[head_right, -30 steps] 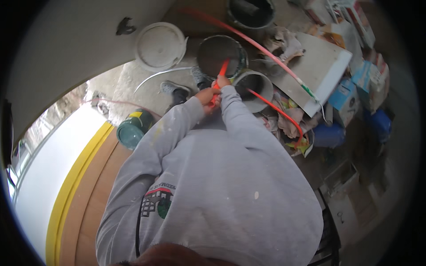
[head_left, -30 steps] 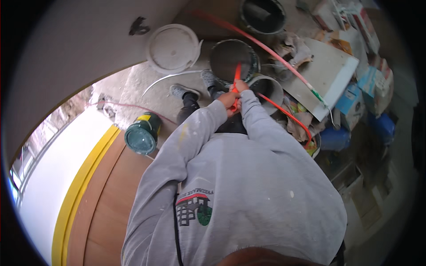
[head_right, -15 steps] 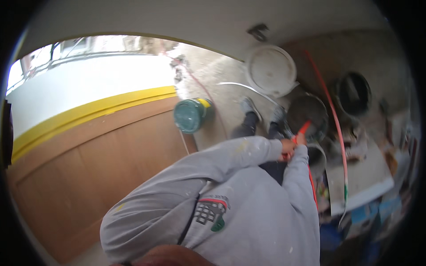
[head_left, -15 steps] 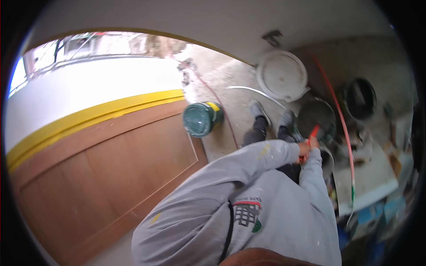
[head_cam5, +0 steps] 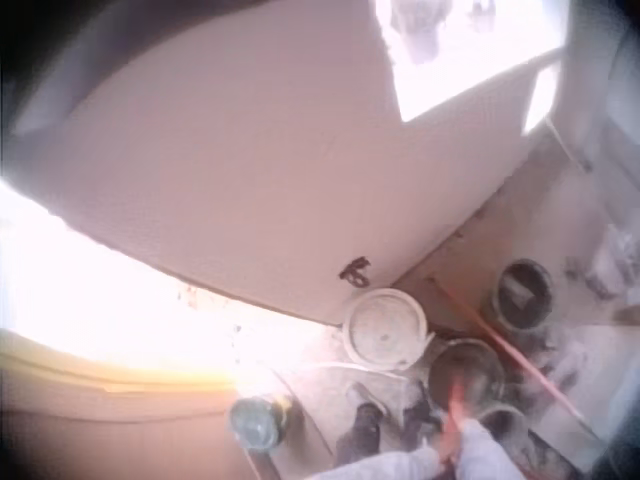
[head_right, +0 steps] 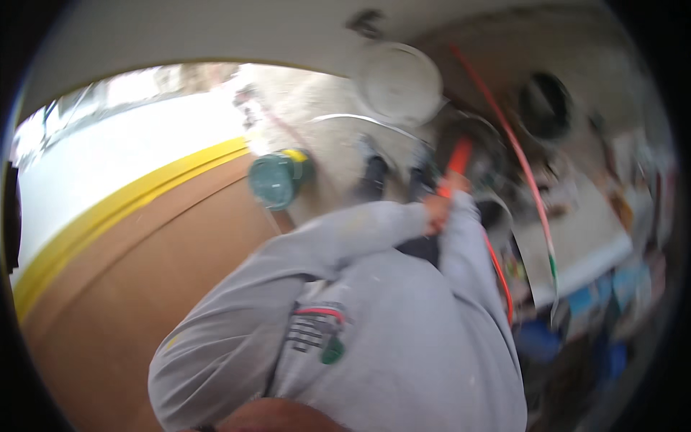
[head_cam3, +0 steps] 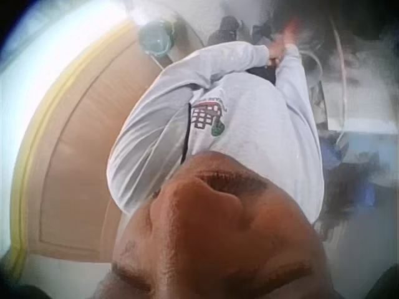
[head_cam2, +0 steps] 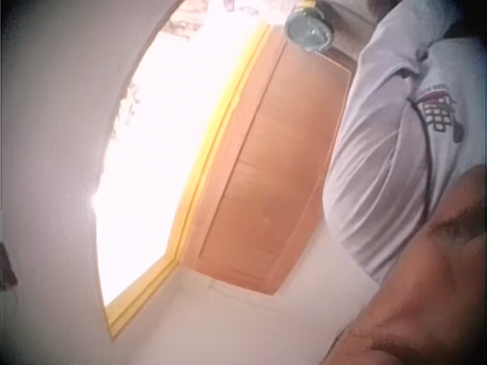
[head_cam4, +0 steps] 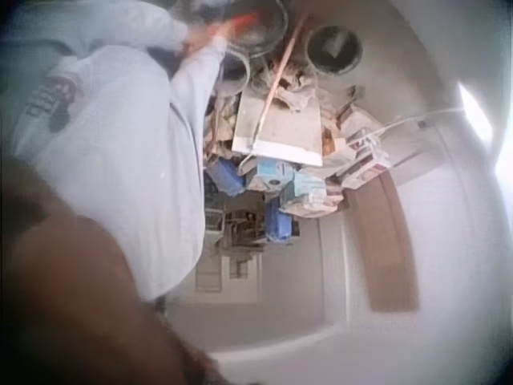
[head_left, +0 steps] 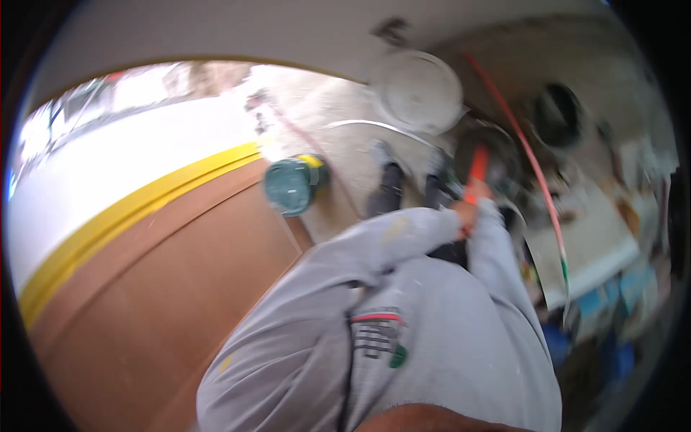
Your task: The person mixes liquid in a bucket using an extension pole by hand, then lifts the pole and walks through a construction site area.
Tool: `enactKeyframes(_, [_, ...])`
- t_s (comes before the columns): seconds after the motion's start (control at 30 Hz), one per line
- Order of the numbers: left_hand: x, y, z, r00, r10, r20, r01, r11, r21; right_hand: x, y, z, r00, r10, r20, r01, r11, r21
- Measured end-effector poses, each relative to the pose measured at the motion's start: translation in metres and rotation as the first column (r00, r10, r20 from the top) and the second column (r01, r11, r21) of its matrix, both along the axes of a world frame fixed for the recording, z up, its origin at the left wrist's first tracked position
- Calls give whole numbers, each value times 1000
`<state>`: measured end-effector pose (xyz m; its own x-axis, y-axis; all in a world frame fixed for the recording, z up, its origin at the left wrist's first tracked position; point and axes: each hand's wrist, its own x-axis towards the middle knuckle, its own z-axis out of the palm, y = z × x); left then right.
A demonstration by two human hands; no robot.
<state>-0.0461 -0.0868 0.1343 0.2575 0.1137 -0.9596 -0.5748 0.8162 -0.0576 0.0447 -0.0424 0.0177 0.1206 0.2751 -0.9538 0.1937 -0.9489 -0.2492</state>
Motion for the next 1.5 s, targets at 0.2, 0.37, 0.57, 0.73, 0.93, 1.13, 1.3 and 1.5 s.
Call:
enactKeyframes(0.2, [22, -16, 79, 981, -153, 117, 179, 950, -255, 17, -49, 53, 994, 1, -111, -21, 984, -177])
enactKeyframes(0.37, [-8, 28, 43, 951, -93, 295, 140, 980, -142, 5, 9, 46, 916, -372, 146, 373, 928, 23])
enactKeyframes(0.57, [10, -13, 97, 941, -338, 7, 333, 922, -198, -8, -42, 75, 958, -273, -91, 249, 944, -215])
enactKeyframes(0.73, [13, 21, 67, 976, -88, 201, 124, 978, -170, 24, -11, 50, 979, -174, 105, 188, 973, -133])
enactKeyframes(0.93, [14, -18, 95, 914, -402, -56, 387, 905, -180, -6, -41, 81, 982, -174, -72, 167, 981, -102])
enactKeyframes(1.13, [29, 17, 85, 976, -162, 147, 181, 975, -126, 40, -10, 63, 964, -211, 161, 226, 971, -83])
enactKeyframes(1.3, [14, -20, 83, 946, -311, -87, 300, 947, -116, -4, -31, 79, 996, -93, -12, 93, 996, -16])
enactKeyframes(1.5, [31, 6, 75, 985, -72, 159, 84, 994, -69, 39, -1, 61, 991, -5, 136, 15, 997, -72])
